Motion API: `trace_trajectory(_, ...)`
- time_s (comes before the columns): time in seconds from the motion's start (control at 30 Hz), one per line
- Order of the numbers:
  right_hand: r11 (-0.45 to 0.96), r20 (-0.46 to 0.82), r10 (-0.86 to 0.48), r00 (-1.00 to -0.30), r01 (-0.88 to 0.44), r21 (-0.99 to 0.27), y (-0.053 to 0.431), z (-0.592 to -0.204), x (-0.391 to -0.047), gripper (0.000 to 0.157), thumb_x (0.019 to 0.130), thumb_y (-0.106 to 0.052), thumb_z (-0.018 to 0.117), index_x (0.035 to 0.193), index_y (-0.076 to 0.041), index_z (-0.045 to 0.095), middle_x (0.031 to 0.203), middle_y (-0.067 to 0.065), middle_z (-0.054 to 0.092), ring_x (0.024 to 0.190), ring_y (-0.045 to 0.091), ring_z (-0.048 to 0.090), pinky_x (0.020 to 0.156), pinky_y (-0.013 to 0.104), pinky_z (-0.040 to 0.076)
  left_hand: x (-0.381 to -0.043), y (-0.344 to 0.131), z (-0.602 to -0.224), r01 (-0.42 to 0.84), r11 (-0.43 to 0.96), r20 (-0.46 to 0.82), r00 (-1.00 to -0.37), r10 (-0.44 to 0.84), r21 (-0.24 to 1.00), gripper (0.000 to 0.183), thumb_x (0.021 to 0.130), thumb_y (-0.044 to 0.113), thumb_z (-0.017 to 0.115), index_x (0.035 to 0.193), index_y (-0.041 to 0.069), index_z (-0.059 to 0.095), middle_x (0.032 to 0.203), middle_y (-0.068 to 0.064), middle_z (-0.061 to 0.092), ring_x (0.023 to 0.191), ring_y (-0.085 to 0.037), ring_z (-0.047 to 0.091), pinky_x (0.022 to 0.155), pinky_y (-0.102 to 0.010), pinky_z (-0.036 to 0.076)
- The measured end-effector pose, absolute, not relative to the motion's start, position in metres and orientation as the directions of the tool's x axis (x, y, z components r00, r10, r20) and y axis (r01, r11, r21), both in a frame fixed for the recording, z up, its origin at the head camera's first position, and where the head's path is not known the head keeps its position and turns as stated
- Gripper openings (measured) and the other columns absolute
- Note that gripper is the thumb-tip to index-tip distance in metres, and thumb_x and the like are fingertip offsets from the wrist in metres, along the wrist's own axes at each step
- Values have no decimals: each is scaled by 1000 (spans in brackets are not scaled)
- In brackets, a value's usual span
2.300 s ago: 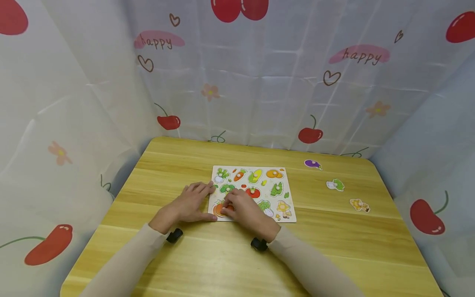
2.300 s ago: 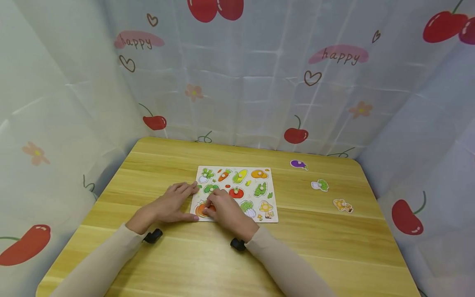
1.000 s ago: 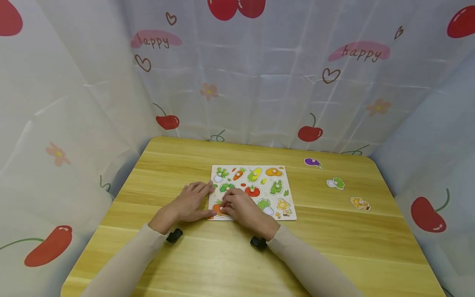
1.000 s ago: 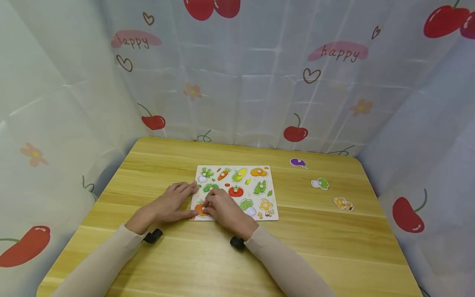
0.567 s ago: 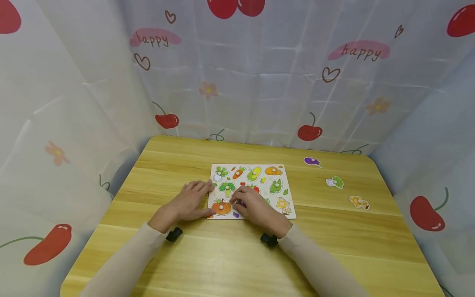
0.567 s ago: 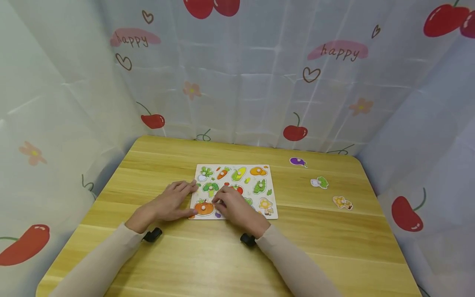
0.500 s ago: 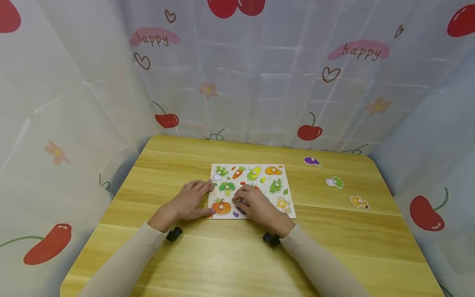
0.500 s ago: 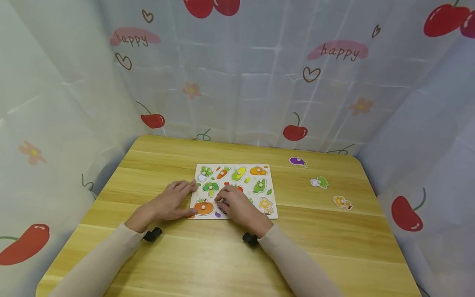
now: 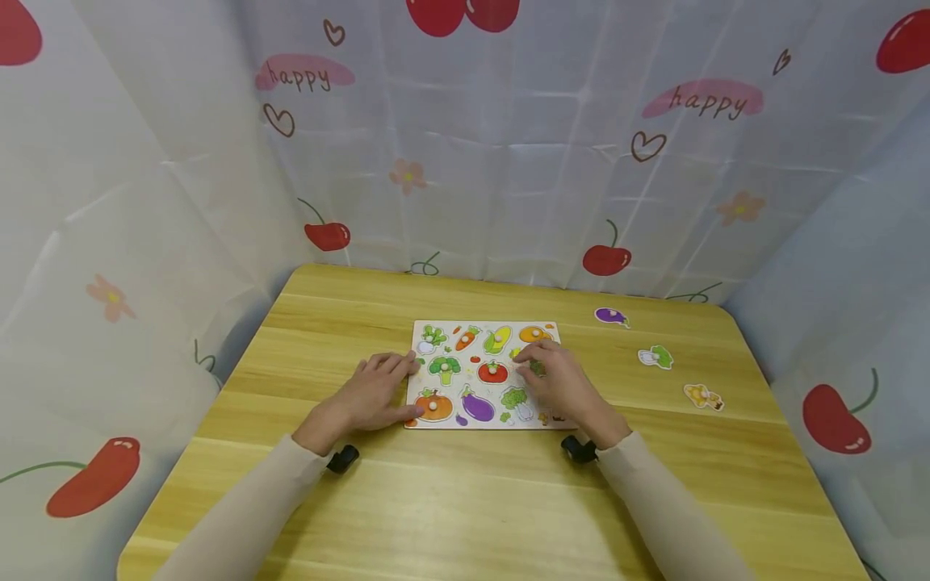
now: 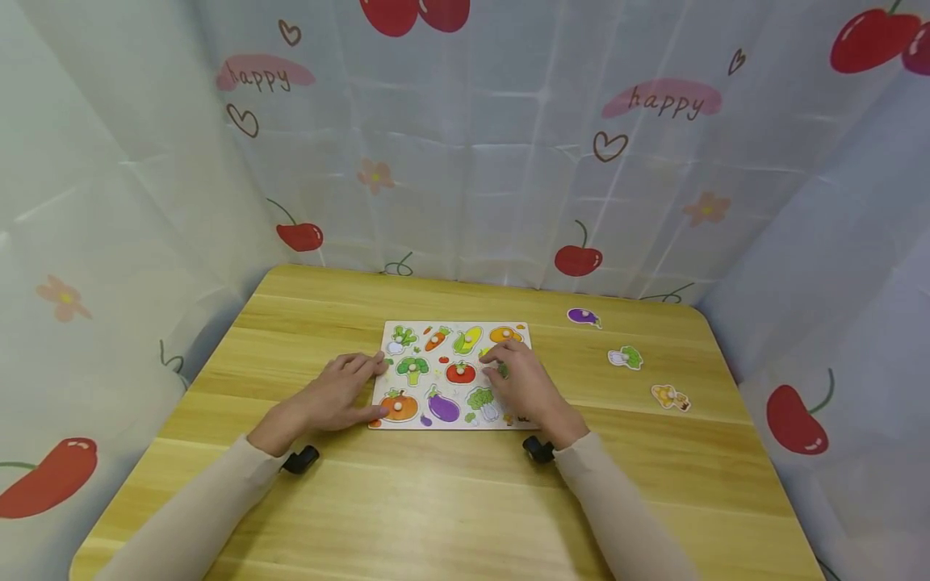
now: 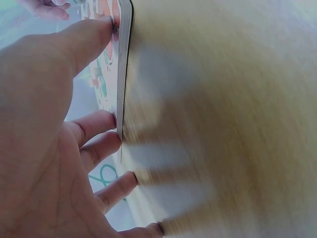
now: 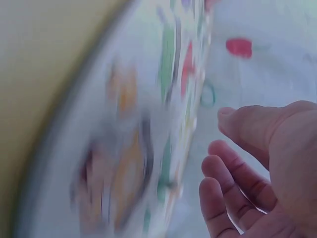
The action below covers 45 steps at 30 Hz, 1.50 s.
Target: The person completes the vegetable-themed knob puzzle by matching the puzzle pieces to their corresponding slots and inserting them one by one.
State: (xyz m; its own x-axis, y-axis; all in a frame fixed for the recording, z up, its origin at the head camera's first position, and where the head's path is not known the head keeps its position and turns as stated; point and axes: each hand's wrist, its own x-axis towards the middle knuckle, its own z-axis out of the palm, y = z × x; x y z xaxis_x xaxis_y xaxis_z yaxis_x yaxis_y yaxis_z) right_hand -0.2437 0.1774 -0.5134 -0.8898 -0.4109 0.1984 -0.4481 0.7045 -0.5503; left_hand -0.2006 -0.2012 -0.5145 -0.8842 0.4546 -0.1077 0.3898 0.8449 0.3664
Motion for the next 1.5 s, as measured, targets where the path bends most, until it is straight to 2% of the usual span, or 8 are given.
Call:
trace_trajectory(0.27, 725, 209, -300, -931, -365, -585, 231, -515, -276, 23, 109, -5, 80, 130, 6, 82, 134, 29, 72, 115, 45, 74, 100, 63, 67, -201, -202, -515, 391, 848, -107, -885, 453, 359, 92, 110, 55, 78, 177, 3, 44, 183, -20, 47, 167, -54, 43, 133, -86, 34)
trace_trajectory(0.43, 753, 198, -207, -958, -285, -593, 261, -520, -295, 40, 109, -6, 80, 145, 12, 73, 147, 39, 62, 123, 56, 75, 108, 69, 64, -199, -203, -515, 384, 844, -109, -886, 451, 374, 93, 109, 54, 79, 177, 2, 44, 183, -19, 47, 167, -54, 42, 134, -86, 33)
trace_trajectory(0.53, 792, 153, -147, -977, -209, -573, 276, -523, -305, 53, 111, -12, 80, 155, 13, 65, 160, 42, 53, 143, 59, 64, 123, 72, 54, -199, -204, -517, 386, 834, -104, -883, 457, 394, 96, 109, 53, 80, 179, 1, 41, 180, -17, 51, 167, -54, 41, 134, -87, 32)
trace_trajectory(0.67, 835, 64, -81, -995, -103, -540, 291, -528, -316, 68, 114, -21, 76, 167, 14, 51, 176, 44, 38, 163, 65, 38, 138, 76, 35, -200, -203, -519, 395, 824, -93, -879, 468, 405, 99, 108, 52, 81, 180, 0, 37, 175, -14, 56, 167, -54, 42, 132, -89, 32)
trace_trajectory(0.83, 859, -16, -66, -998, -49, -510, 300, -530, -321, 82, 116, -30, 71, 175, 14, 36, 181, 44, 29, 165, 70, 29, 139, 80, 29, -199, -201, -517, 395, 826, -100, -878, 468, 402, 99, 109, 51, 81, 180, -1, 36, 174, -12, 57, 167, -53, 42, 132, -89, 31)
trace_trajectory(1.1, 846, -4, -105, -994, -87, -526, 298, -531, -319, 75, 116, -30, 74, 174, 8, 45, 171, 43, 43, 157, 64, 43, 136, 78, 37, -199, -201, -518, 392, 829, -97, -881, 463, 398, 101, 109, 50, 82, 181, -2, 34, 173, -11, 58, 166, -53, 43, 132, -89, 32)
trace_trajectory(1.33, 823, 68, -201, -977, -207, -529, 293, -535, -315, 37, 113, -16, 78, 146, 2, 78, 146, 34, 66, 137, 54, 65, 123, 71, 54, -199, -201, -517, 396, 831, -92, -881, 463, 391, 100, 109, 50, 81, 180, -2, 35, 174, -12, 58, 166, -53, 44, 132, -88, 33)
trace_trajectory(1.5, 795, 74, -179, -981, -189, -576, 290, -538, -314, 40, 112, -18, 81, 145, 3, 77, 143, 31, 64, 128, 49, 70, 115, 67, 62, -201, -202, -517, 399, 830, -86, -881, 464, 389, 97, 110, 51, 80, 179, -2, 38, 176, -16, 55, 166, -53, 43, 131, -88, 33)
